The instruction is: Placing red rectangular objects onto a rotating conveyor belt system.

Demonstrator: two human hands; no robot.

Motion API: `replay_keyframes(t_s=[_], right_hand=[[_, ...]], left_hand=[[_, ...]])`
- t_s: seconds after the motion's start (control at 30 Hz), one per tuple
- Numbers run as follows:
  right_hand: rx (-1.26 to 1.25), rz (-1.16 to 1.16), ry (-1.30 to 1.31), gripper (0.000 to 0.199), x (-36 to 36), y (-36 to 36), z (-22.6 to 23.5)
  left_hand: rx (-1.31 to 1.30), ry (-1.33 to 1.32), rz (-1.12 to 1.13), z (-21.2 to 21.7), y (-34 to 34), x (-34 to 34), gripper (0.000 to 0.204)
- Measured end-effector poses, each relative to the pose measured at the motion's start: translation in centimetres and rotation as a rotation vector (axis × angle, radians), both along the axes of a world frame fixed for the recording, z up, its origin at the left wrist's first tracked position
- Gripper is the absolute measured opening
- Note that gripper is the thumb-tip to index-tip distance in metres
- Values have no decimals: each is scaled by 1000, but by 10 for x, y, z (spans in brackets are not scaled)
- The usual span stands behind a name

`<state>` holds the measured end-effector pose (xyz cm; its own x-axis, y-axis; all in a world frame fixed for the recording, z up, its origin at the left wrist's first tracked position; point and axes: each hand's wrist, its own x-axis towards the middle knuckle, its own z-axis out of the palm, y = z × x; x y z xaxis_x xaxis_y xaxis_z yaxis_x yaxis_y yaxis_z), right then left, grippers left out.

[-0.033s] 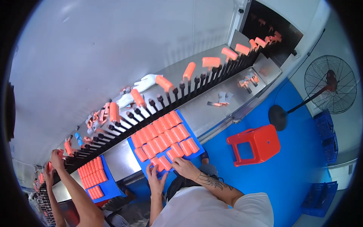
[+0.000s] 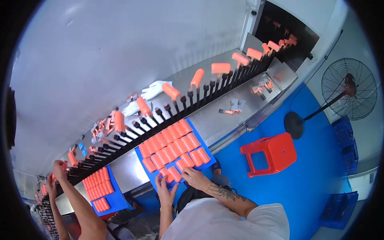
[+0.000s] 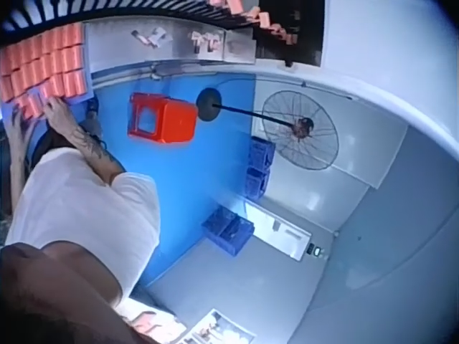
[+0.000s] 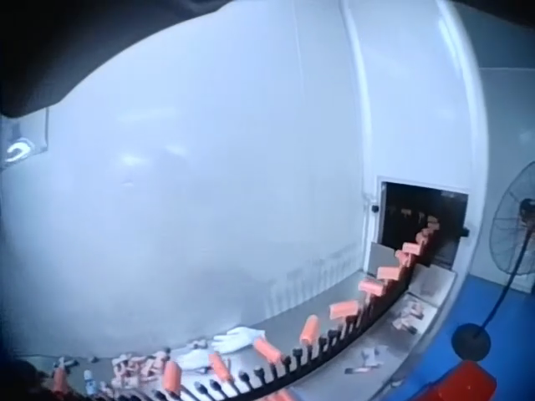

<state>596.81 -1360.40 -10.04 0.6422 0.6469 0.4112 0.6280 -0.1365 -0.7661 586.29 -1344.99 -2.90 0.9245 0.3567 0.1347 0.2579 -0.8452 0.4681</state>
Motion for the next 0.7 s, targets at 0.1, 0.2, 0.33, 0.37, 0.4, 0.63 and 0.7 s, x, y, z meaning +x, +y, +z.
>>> replay_keyframes(t_s=[0.1,0.2,0.33,0.37,0.4,0.63,0.7], right_hand=[[97,28,29,9,10,-13,-3],[105,86,46,8,8,-37,1],[185,61,130,12,24,-84,6],[233,-1,229,12,35,-94,6],[223,-105,319,11,47,-107,20],[570,-289,136,17,234,-151,120],[518,-406,216,23,285,-162,131]], left_hand=[[74,-59,53,-11,-27,11,61],[99,-73,62,-22,-50,9,62],[100,-75,78,-20,-88,22,65],[96,-68,93,-15,-98,28,68],[135,-23,105,-7,-108,30,73],[280,-294,-113,54,-165,144,60],[374,-421,-232,107,-175,218,53]])
